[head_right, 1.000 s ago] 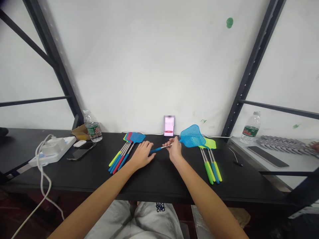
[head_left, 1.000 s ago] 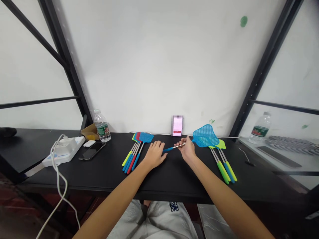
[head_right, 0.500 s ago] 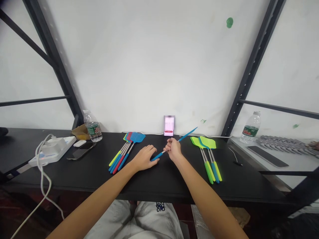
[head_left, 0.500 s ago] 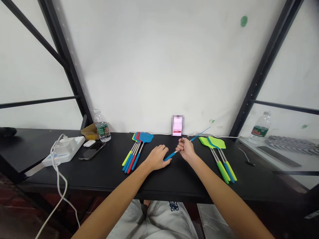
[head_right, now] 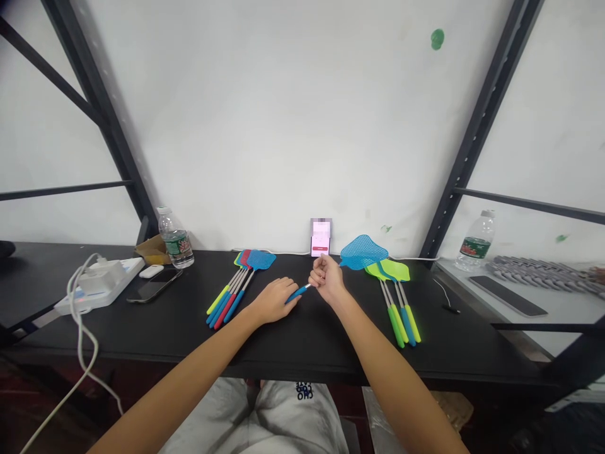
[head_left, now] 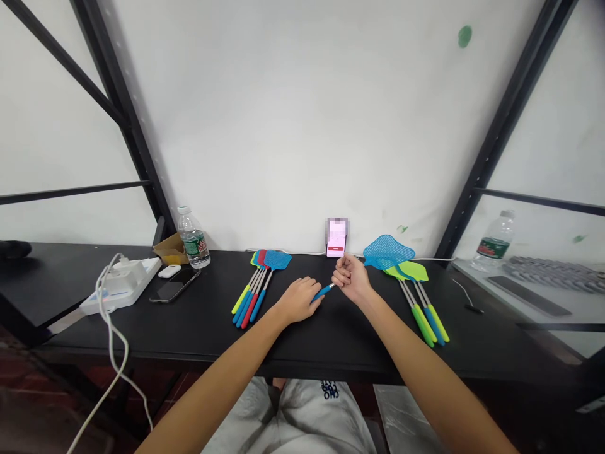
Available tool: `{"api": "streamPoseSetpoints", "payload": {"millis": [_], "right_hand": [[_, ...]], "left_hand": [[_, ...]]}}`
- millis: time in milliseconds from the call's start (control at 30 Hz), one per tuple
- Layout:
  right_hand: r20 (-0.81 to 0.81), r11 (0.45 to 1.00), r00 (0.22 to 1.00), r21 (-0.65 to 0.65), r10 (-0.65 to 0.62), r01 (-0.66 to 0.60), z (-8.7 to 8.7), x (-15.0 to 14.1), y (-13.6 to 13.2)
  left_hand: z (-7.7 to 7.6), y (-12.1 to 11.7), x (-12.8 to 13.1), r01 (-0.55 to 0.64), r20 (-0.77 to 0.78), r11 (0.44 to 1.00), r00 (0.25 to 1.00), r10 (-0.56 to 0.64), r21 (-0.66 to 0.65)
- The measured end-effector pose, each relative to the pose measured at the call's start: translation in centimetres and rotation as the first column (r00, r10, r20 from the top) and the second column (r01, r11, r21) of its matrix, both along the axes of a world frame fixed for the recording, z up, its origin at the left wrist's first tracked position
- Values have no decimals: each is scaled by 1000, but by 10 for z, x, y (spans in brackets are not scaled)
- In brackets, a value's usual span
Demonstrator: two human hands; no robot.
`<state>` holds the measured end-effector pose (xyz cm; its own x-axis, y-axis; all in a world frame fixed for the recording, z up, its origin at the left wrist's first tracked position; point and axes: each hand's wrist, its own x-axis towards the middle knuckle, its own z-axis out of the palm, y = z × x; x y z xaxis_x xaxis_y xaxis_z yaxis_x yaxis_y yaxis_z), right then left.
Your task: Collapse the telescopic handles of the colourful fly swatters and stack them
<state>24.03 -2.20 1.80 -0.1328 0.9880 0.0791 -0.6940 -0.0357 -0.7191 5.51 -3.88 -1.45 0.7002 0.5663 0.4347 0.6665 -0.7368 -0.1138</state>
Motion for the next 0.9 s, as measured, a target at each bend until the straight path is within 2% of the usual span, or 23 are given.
{"api": "streamPoseSetpoints", "payload": {"millis": [233,900], "right_hand": [[-41,996,998,66,57,-54,3,8,3],[27,997,998,51,53,-54,10,19,4]], "left_hand": [[-2,3,0,-20,-15,1000,1000,21,24],[0,2,-1,-9,-14,1000,1000,9,1]]}}
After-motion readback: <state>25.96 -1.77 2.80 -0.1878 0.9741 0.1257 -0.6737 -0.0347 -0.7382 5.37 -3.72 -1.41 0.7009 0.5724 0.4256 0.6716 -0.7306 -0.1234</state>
